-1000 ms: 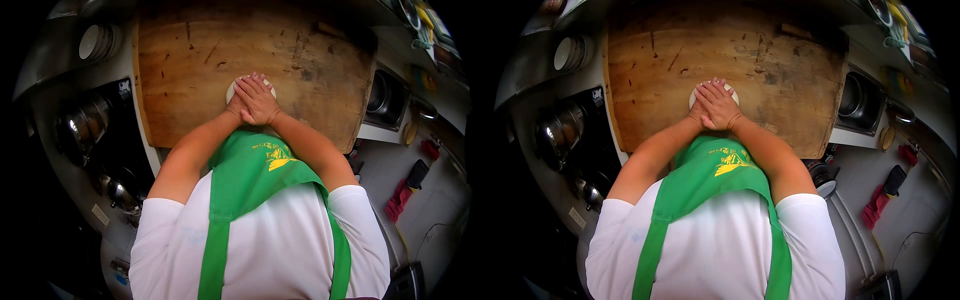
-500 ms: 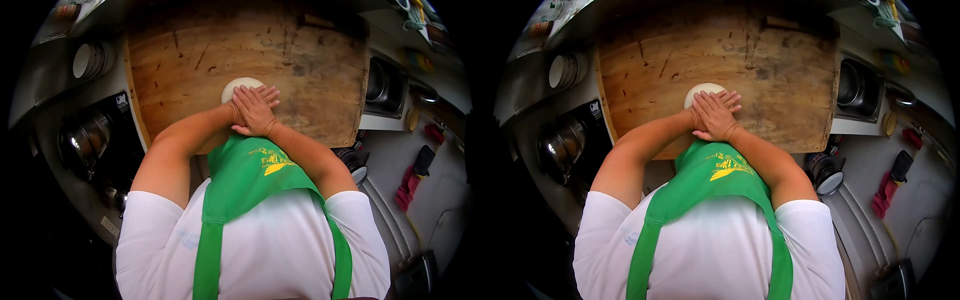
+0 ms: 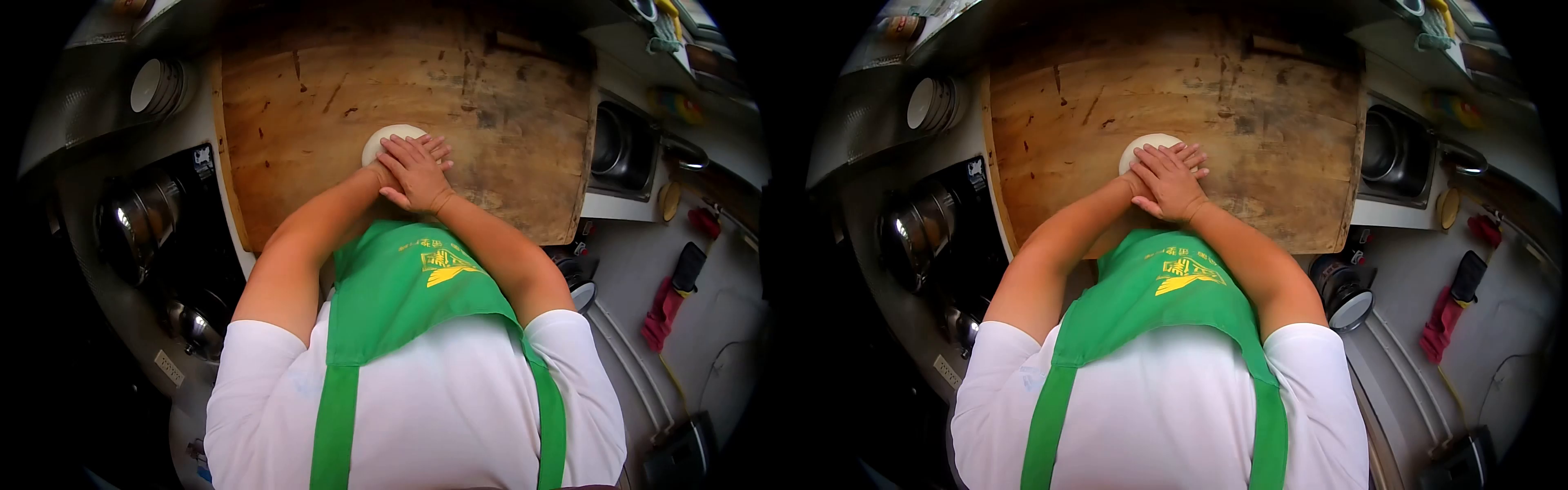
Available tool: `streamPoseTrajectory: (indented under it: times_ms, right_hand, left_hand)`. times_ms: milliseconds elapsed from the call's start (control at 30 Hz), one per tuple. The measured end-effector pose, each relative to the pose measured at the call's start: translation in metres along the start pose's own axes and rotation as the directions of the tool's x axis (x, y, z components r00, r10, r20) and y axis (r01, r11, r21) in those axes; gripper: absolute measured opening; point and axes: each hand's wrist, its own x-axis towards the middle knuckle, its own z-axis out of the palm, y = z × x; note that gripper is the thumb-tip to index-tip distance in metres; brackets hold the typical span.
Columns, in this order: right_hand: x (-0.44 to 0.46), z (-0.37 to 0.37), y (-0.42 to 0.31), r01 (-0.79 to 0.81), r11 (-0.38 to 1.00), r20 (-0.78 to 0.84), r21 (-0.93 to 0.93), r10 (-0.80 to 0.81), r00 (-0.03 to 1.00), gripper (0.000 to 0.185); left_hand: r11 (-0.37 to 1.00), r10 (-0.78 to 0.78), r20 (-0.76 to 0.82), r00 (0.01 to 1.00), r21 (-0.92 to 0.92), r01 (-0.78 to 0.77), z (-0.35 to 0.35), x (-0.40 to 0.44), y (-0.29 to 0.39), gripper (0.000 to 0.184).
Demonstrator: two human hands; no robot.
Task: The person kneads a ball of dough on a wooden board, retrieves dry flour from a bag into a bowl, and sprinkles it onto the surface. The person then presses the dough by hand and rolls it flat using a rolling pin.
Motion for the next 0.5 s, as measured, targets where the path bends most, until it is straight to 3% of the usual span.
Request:
streamPoseTrajectory:
  times_ms: [33, 67, 100, 133, 167, 233, 267, 300, 333, 367, 433, 500]
  right_hand:
    - [-0.005, -0.002, 0.004, -0.118, 0.993, -0.111, -0.009, 0.117, 0.987, 0.064]
    - [-0.007, -0.003, 0.011, -0.1, 0.995, -0.106, -0.016, 0.098, 0.99, 0.064]
    - [-0.009, -0.001, 0.018, -0.439, 0.878, -0.066, 0.192, 0.458, 0.887, 0.064]
    - [-0.011, 0.003, 0.025, -0.708, 0.606, 0.048, 0.363, 0.747, 0.664, 0.064]
    - [-0.009, 0.008, 0.033, -0.702, 0.616, 0.045, 0.358, 0.739, 0.672, 0.064]
    - [-0.006, 0.018, 0.043, -0.831, 0.361, 0.204, 0.424, 0.856, 0.475, 0.069]
    - [0.004, 0.009, 0.034, -0.859, 0.336, 0.246, 0.387, 0.86, 0.447, 0.065]
    - [0.005, -0.001, 0.009, -0.861, 0.336, 0.248, 0.383, 0.86, 0.446, 0.065]
    - [0.004, -0.013, -0.023, -0.785, 0.57, 0.077, 0.242, 0.795, 0.601, 0.061]
    - [0.01, -0.021, -0.044, -0.653, 0.755, -0.068, 0.053, 0.655, 0.752, 0.057]
    - [0.015, -0.024, -0.077, -0.579, 0.814, -0.04, 0.04, 0.58, 0.813, 0.054]
    - [-0.005, -0.021, -0.096, -0.517, 0.855, -0.003, 0.031, 0.518, 0.856, 0.051]
  left_hand:
    - [0.999, -0.039, -0.034, 0.999, 0.0, 0.039, -0.021, -0.007, 0.013, 0.069]
    - [0.983, -0.156, -0.083, 0.984, 0.088, 0.163, -0.051, -0.017, 0.033, 0.067]
    - [0.981, -0.165, -0.095, 0.982, 0.089, 0.173, -0.051, -0.033, 0.046, 0.067]
    - [0.916, -0.396, -0.285, 0.873, -0.053, 0.398, -0.048, -0.049, 0.055, 0.064]
    - [0.795, -0.601, -0.427, 0.676, -0.23, 0.561, -0.045, -0.064, 0.058, 0.061]
    - [0.67, -0.738, -0.441, 0.51, -0.391, 0.631, -0.024, -0.104, 0.059, 0.053]
    - [0.666, -0.742, -0.443, 0.503, -0.396, 0.632, -0.018, -0.122, 0.062, 0.053]
    - [0.589, -0.807, -0.392, 0.441, -0.502, 0.633, -0.013, -0.142, 0.066, 0.048]
    - [0.508, -0.861, -0.337, 0.381, -0.597, 0.621, -0.012, -0.156, 0.064, 0.042]
    - [0.512, -0.859, -0.351, 0.373, -0.599, 0.615, -0.012, -0.166, 0.059, 0.042]
    - [0.417, -0.902, -0.373, 0.219, -0.615, 0.669, -0.009, -0.19, 0.071, 0.04]
    - [0.41, -0.895, -0.404, 0.192, -0.569, 0.713, -0.002, -0.206, 0.084, 0.038]
